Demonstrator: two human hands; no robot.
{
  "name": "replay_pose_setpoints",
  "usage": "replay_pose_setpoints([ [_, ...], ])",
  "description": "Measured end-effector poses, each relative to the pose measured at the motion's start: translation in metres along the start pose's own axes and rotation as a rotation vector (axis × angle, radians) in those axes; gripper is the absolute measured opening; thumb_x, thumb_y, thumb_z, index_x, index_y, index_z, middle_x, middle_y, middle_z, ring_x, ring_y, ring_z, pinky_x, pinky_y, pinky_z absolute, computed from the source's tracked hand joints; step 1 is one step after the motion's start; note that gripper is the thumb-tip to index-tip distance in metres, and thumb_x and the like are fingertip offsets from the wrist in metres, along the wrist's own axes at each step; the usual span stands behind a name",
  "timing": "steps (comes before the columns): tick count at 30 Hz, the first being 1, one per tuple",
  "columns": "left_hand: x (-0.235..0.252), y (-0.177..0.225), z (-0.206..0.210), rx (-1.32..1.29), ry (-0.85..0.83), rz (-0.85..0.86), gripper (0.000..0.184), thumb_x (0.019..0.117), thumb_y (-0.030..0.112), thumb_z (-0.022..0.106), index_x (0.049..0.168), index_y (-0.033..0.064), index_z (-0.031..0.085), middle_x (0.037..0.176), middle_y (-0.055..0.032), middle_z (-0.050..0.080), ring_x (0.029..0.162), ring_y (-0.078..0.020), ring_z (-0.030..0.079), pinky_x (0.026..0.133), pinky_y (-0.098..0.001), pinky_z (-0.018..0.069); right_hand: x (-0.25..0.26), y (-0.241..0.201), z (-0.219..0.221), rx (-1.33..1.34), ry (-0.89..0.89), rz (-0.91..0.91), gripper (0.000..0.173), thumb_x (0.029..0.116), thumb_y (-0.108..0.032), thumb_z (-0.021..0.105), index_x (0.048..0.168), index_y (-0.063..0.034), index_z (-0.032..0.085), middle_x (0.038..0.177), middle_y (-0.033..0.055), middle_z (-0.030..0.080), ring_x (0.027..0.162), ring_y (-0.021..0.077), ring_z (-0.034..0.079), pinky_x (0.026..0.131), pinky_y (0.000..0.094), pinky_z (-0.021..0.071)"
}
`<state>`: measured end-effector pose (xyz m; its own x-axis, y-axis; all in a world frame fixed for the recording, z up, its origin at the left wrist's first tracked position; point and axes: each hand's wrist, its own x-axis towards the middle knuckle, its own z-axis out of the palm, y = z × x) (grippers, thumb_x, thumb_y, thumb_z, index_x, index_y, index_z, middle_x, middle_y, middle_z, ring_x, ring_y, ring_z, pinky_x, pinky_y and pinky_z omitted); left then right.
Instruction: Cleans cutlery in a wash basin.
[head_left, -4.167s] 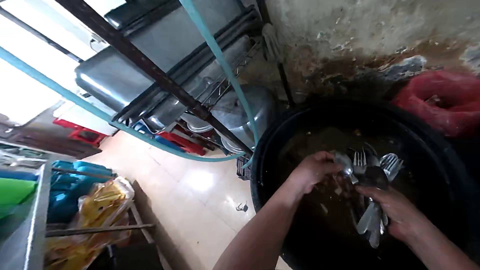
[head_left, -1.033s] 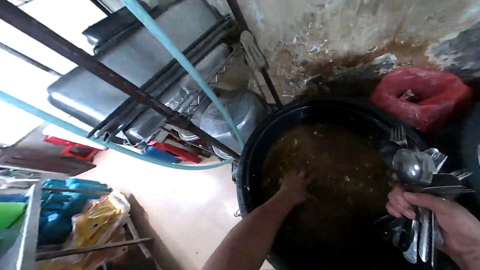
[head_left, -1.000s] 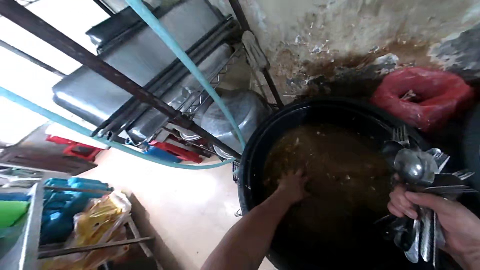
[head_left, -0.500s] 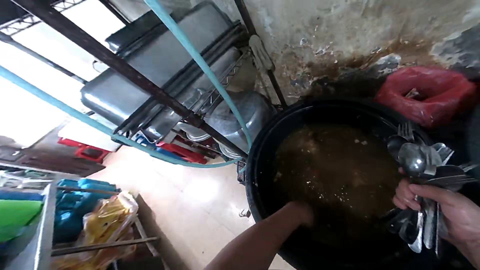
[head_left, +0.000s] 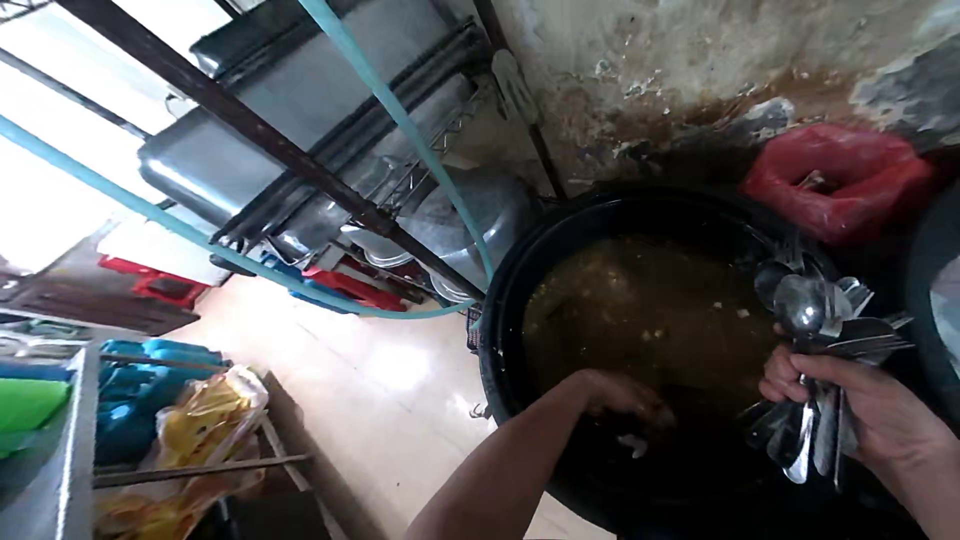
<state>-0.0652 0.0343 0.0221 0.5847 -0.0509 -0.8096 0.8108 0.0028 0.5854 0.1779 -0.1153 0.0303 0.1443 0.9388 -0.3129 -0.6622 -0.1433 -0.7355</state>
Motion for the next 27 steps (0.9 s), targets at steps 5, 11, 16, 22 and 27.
replay_pose_setpoints([
  [5, -0.030, 0.047, -0.027, 0.308, 0.254, -0.129, 0.052, 0.1056, 0.043, 0.055, 0.145, 0.0087, 0.055, 0.130, -0.0230, 0.063, 0.110, -0.0349, 0.063, 0.094, -0.0567, 0.0493, 0.001, 0.000, -0.004, 0.061, -0.068, -0.027, 0.011, 0.0775, -0.025, 0.076, 0.085, -0.0189, 0.073, 0.064, -0.0026, 0.063, 0.058, 0.0102, 0.064, 0.065, 0.0296, 0.0602],
  [11, -0.020, 0.002, -0.134, 0.402, 0.938, -0.253, 0.046, 0.1120, 0.036, 0.040, 0.147, 0.0088, 0.055, 0.150, -0.0205, 0.053, 0.140, -0.0410, 0.048, 0.114, -0.0611, 0.0378, 0.000, 0.001, -0.009, 0.079, -0.176, -0.028, 0.015, 0.0837, -0.021, 0.073, 0.099, -0.0212, 0.073, 0.069, -0.0034, 0.065, 0.061, 0.0107, 0.065, 0.065, 0.0304, 0.0593],
  [16, 0.029, -0.008, -0.157, 0.548, 0.976, -0.376, 0.046, 0.1102, 0.019, 0.044, 0.156, 0.0191, 0.045, 0.159, -0.0170, 0.044, 0.145, -0.0448, 0.040, 0.115, -0.0659, 0.0324, 0.001, 0.002, -0.013, 0.044, -0.317, -0.032, 0.012, 0.0918, -0.021, 0.066, 0.099, -0.0240, 0.075, 0.074, -0.0045, 0.068, 0.066, 0.0092, 0.065, 0.070, 0.0300, 0.0575],
  [22, 0.104, 0.066, -0.128, 0.252, 1.025, -0.132, 0.051, 0.1003, 0.056, 0.056, 0.139, 0.0238, 0.064, 0.148, -0.0150, 0.055, 0.136, -0.0405, 0.051, 0.106, -0.0657, 0.0443, 0.002, 0.001, -0.015, 0.033, -0.350, -0.034, 0.014, 0.0928, -0.020, 0.065, 0.103, -0.0218, 0.075, 0.076, -0.0019, 0.069, 0.067, 0.0100, 0.065, 0.069, 0.0295, 0.0571],
  [27, 0.110, 0.130, -0.054, 0.334, 0.779, -0.198, 0.057, 0.0992, 0.028, 0.065, 0.150, 0.0071, 0.049, 0.160, -0.0235, 0.035, 0.138, -0.0488, 0.043, 0.098, -0.0680, 0.0474, 0.003, 0.001, -0.012, 0.043, -0.334, -0.024, 0.013, 0.0916, -0.017, 0.064, 0.099, -0.0209, 0.074, 0.075, -0.0017, 0.069, 0.066, 0.0104, 0.065, 0.068, 0.0295, 0.0562],
])
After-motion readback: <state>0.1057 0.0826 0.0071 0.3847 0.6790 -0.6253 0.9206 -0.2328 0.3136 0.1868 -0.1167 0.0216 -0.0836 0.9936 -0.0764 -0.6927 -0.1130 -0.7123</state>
